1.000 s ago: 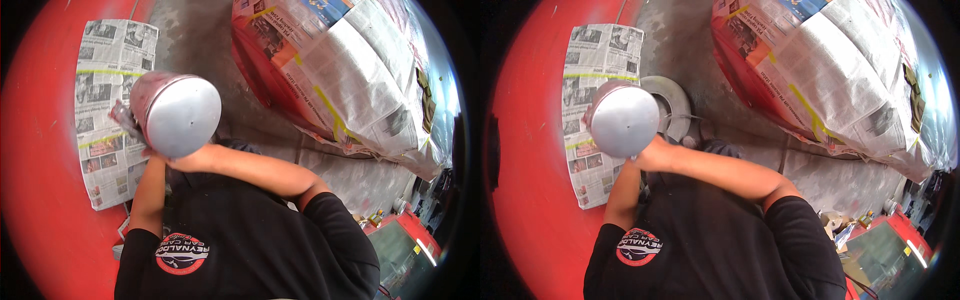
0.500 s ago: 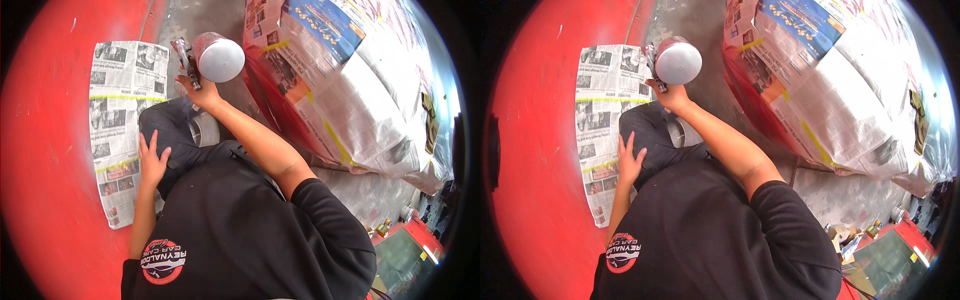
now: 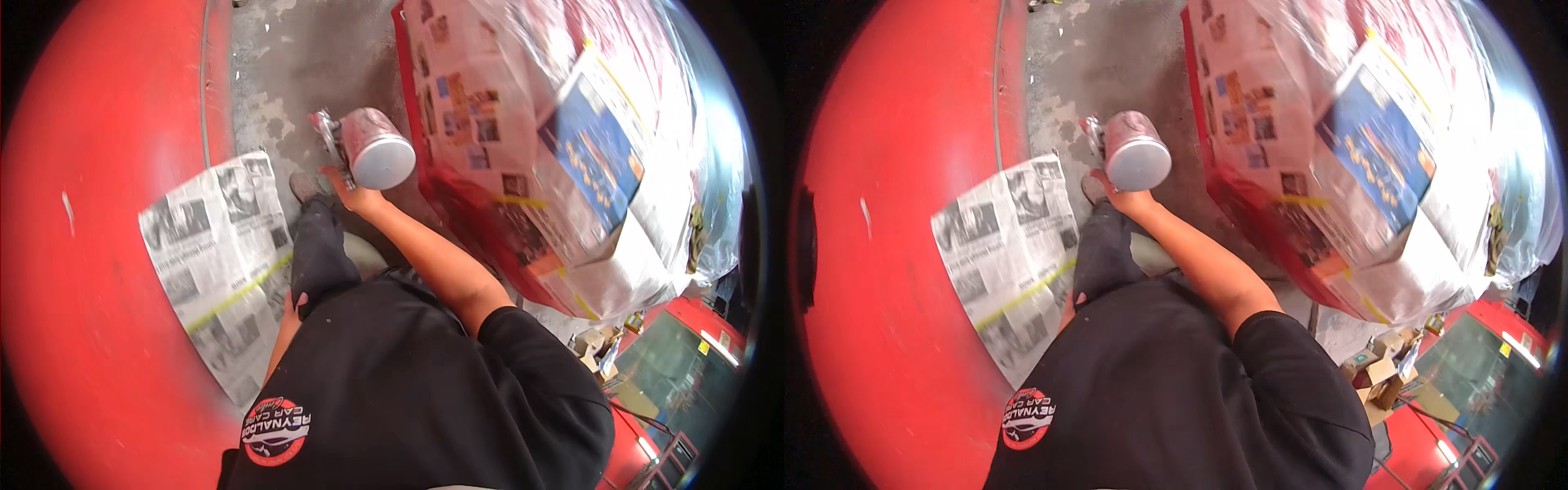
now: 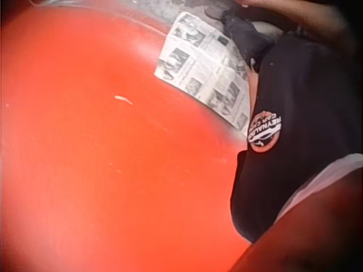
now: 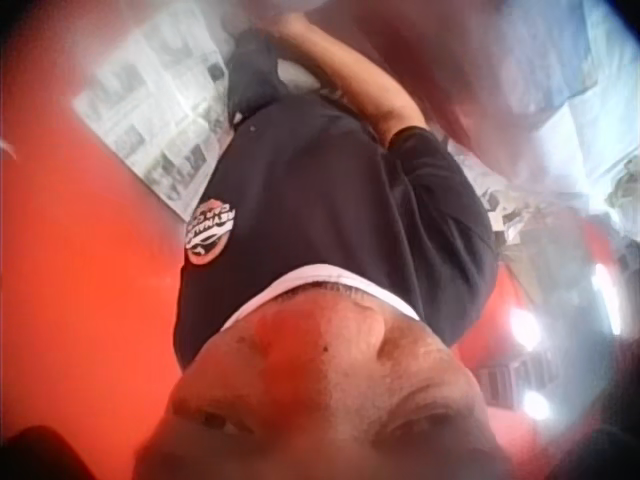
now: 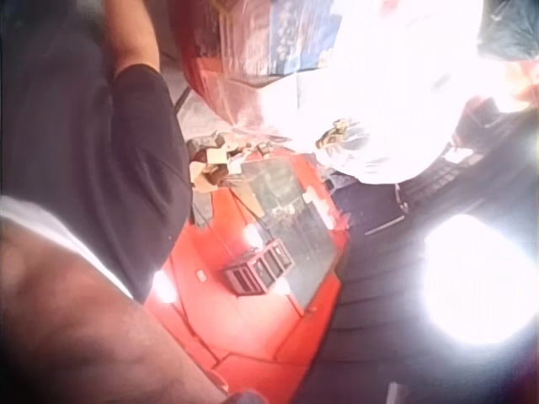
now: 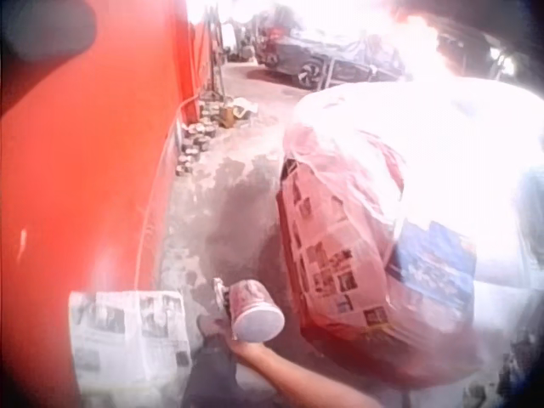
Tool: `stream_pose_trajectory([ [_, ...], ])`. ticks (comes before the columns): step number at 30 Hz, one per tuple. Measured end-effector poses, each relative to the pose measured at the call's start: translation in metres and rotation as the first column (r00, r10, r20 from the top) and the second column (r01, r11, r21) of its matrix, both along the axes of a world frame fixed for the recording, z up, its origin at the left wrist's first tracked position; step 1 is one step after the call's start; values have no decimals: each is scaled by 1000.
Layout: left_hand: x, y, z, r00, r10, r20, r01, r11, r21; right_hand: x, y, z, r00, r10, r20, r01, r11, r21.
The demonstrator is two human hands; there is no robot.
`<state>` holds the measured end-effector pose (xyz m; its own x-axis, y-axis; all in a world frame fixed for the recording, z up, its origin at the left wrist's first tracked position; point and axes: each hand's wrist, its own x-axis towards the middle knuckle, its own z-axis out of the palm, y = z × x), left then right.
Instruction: Spray painting a red car panel with a pneumatic spray gun in a paint booth.
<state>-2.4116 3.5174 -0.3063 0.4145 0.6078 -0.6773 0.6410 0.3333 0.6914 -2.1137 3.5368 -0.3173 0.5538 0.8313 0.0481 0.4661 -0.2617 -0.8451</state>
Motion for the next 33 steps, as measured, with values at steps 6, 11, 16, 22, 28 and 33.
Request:
stream_pose_trajectory([
  [6, -27, 97, 16, 996, 2, -92, -22, 977, -210, 39, 95, -9, 941, -95, -325, 27, 978, -208],
  [11, -23, 176, 24, 987, -19, -161, -36, 942, -334, 58, 143, -39, 939, -201, -280, 176, 978, -113],
  [16, -9, 247, 22, 975, -54, -214, -49, 892, -448, 79, 169, -33, 902, -315, -294, 263, 943, -205],
  [22, 70, 359, 0, 896, -408, -173, 402, 913, -71, 95, 203, -37, 880, -395, -262, 377, 918, -119],
  [28, 214, 463, 7, 855, -493, -160, 481, 870, -110, 124, 242, -33, 826, -473, -306, 451, 881, -146],
  [33, 296, 552, 3, 612, -769, -185, 777, 628, -40, 162, 267, -30, 751, -558, -352, 470, 827, -309],
])
